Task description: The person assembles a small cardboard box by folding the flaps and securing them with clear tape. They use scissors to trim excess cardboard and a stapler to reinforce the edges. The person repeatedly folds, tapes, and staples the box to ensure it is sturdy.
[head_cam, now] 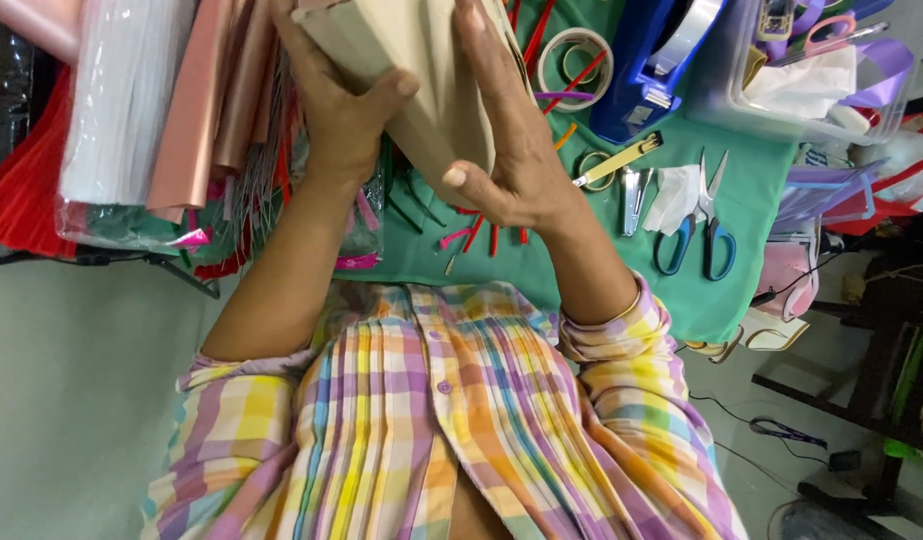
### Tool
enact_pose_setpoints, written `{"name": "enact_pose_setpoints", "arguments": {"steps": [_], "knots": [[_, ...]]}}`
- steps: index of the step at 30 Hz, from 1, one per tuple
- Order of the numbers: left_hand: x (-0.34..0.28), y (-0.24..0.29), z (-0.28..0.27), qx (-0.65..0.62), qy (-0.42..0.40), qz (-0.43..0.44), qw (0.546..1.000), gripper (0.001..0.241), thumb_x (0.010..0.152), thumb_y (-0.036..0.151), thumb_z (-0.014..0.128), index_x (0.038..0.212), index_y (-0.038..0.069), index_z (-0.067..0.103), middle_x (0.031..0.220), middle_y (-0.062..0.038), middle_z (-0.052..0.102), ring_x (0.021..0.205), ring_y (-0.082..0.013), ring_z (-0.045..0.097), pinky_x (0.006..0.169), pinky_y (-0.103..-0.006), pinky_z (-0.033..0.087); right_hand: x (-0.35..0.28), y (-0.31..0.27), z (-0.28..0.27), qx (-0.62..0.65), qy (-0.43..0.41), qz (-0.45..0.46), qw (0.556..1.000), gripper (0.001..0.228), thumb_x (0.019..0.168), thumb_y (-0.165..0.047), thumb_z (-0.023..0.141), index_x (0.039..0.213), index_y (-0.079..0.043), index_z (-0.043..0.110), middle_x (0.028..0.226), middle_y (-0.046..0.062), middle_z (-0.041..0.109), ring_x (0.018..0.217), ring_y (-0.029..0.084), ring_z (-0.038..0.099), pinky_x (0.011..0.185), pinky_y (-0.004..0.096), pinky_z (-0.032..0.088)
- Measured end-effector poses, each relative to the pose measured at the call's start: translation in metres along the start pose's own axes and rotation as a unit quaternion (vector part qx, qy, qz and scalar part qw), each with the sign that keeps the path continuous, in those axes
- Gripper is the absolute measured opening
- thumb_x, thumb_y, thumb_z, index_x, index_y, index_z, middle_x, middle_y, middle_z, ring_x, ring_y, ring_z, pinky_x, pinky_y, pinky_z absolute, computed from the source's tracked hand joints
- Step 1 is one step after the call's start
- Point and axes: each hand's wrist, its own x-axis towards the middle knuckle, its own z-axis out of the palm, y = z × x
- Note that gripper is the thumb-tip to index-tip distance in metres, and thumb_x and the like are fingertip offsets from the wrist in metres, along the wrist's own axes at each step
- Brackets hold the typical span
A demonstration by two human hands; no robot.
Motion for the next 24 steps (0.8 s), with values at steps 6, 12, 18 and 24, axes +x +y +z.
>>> {"name": "enact_pose_setpoints", "arguments": {"steps": [6,12,18,24], "knots": [[0.008,-0.001,0.001,-0.02,0.12,-0.136,0.983,0.088,0.096,0.018,0.087,0.16,0.026,0.027,0.15,-0.019,0.058,0.138,-0.0386,0.062,0.119,-0.0545,0.059,-0.019,0.012,-0.025,0.147,-0.001,0.087,0.985,0.081,0.116,-0.055,0.051,0.176,-0.025,0.005,0.185,-0.002,0.006,0.179,0.039,0.031,0.145,0.051,0.045],[0.027,0.02,0.005,-0.265,0.179,-0.276,0.907,0.064,0.075,0.049,0.084,0.124,0.011,0.065,0.12,-0.011,0.068,0.116,-0.0307,0.063,0.098,-0.0465,0.053,-0.038,0.009,-0.062,0.116,0.183,0.12,0.969,0.054,0.12,-0.05,0.039,0.163,-0.017,0.039,0.162,0.018,0.048,0.146,0.034,0.055,0.115,0.044,0.053],[0.02,0.012,0.016,-0.321,0.098,-0.211,0.918,0.062,0.087,0.055,0.081,0.13,0.014,0.063,0.128,-0.008,0.064,0.125,-0.0306,0.058,0.107,-0.0493,0.047,-0.059,-0.001,-0.026,0.262,0.236,0.26,0.899,0.092,0.101,-0.072,0.054,0.168,-0.017,0.022,0.161,0.013,0.053,0.108,0.024,0.069,0.088,0.04,0.065],[0.011,0.014,0.027,-0.239,0.226,-0.327,0.886,0.093,0.064,0.062,0.074,0.135,0.006,0.054,0.119,-0.02,0.063,0.113,-0.0368,0.061,0.098,-0.0553,0.056,-0.055,-0.028,0.004,0.442,0.317,0.406,0.734,0.123,0.066,-0.082,0.062,0.167,-0.033,0.011,0.132,0.019,0.061,0.079,0.019,0.067,0.07,0.031,0.061]]}}
